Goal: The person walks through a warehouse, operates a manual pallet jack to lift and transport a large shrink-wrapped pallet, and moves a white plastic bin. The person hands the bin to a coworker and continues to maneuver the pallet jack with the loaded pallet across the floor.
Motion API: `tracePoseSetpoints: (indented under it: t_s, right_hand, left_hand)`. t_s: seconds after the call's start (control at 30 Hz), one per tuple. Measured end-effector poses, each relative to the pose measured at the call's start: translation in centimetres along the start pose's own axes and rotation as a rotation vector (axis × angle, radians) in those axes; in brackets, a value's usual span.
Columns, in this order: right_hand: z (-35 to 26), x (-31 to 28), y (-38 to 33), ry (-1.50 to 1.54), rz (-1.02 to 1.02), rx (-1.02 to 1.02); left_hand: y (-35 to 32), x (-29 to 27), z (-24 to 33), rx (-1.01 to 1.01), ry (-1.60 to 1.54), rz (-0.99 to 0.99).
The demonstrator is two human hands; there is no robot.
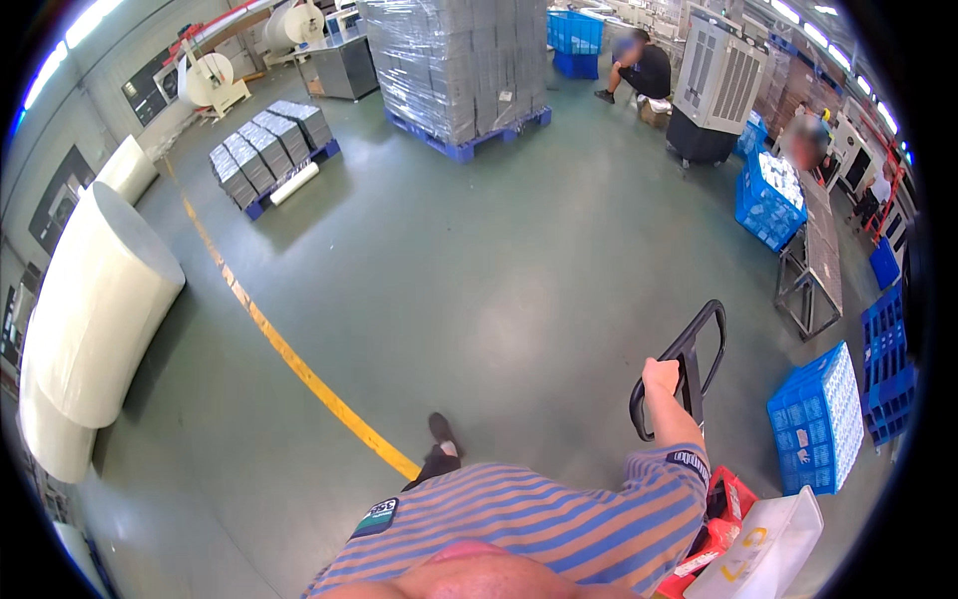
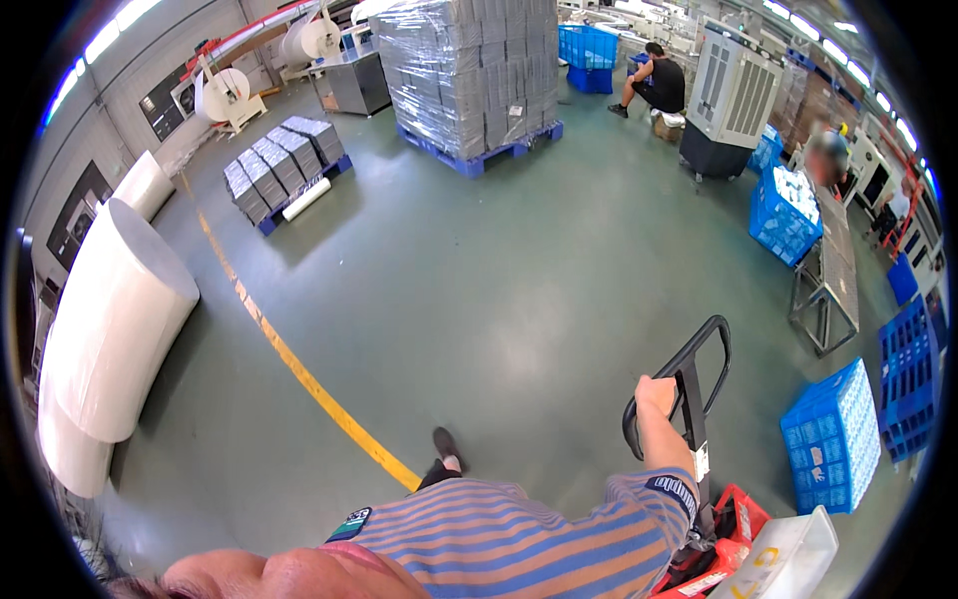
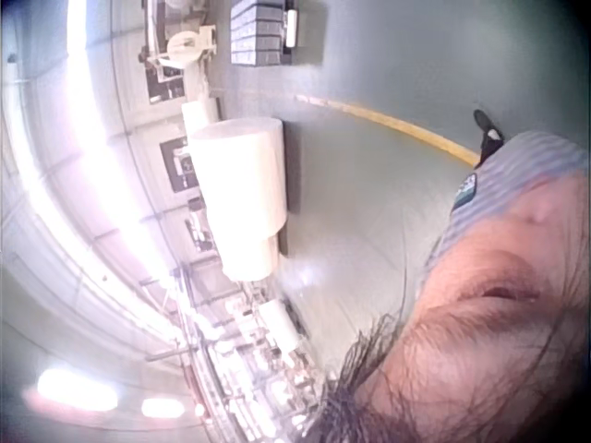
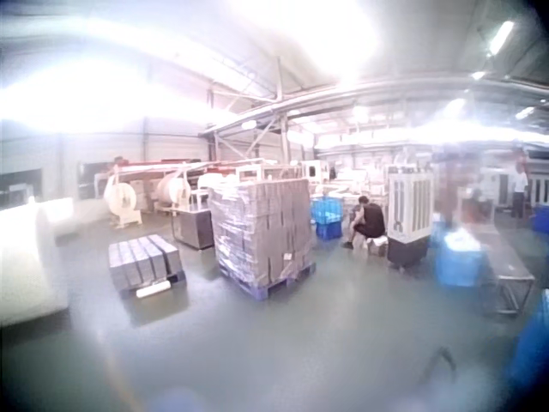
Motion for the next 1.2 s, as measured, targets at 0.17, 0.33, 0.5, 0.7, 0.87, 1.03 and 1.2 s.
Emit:
tracePoseSetpoints:
  t_s: [0.17, 0.33, 0.5, 0.7, 0.87, 1.03, 1.2]
  right_hand:
    - [-7.7, 5.6, 1.9, -0.055, -0.054, 0.0]
    - [-14.7, 10.4, 4.2, -0.053, -0.079, 0.023]
    - [-22.9, 16.4, 6.7, -0.037, -0.1, 0.057]
    - [-33.5, 21.6, 10.3, 0.026, -0.054, 0.089]
    - [-40.9, 27.6, 13.0, 0.03, -0.067, 0.167]
    - [-53.3, 29.1, 14.5, 0.068, -0.089, 0.154]
    - [-62.4, 33.1, 15.2, 0.054, -0.072, 0.128]
  left_hand:
    - [7.9, -10.5, 10.1, 0.115, 0.049, 0.054]
    - [9.6, -26.4, 28.5, 0.412, -0.177, 0.397]
    - [5.9, -40.6, 45.5, 0.874, -0.573, 0.542]
    - [12.9, -48.0, 54.7, 0.871, -0.486, 0.487]
    - [20.1, -53.3, 55.1, 0.645, -0.404, 0.411]
    - [22.4, -60.1, 48.3, 0.347, -0.463, 0.229]
    - [25.1, -65.1, 47.8, 0.237, -0.675, 0.081]
Point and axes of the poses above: each hand's wrist, its own y-axis towards the middle knuckle, its own x-axis out of the palm, z = x × y, the point moved 1 cm from there along y, towards the middle knuckle, and after that the axes turned 7 degrees about -x, right-handed, at the moved point
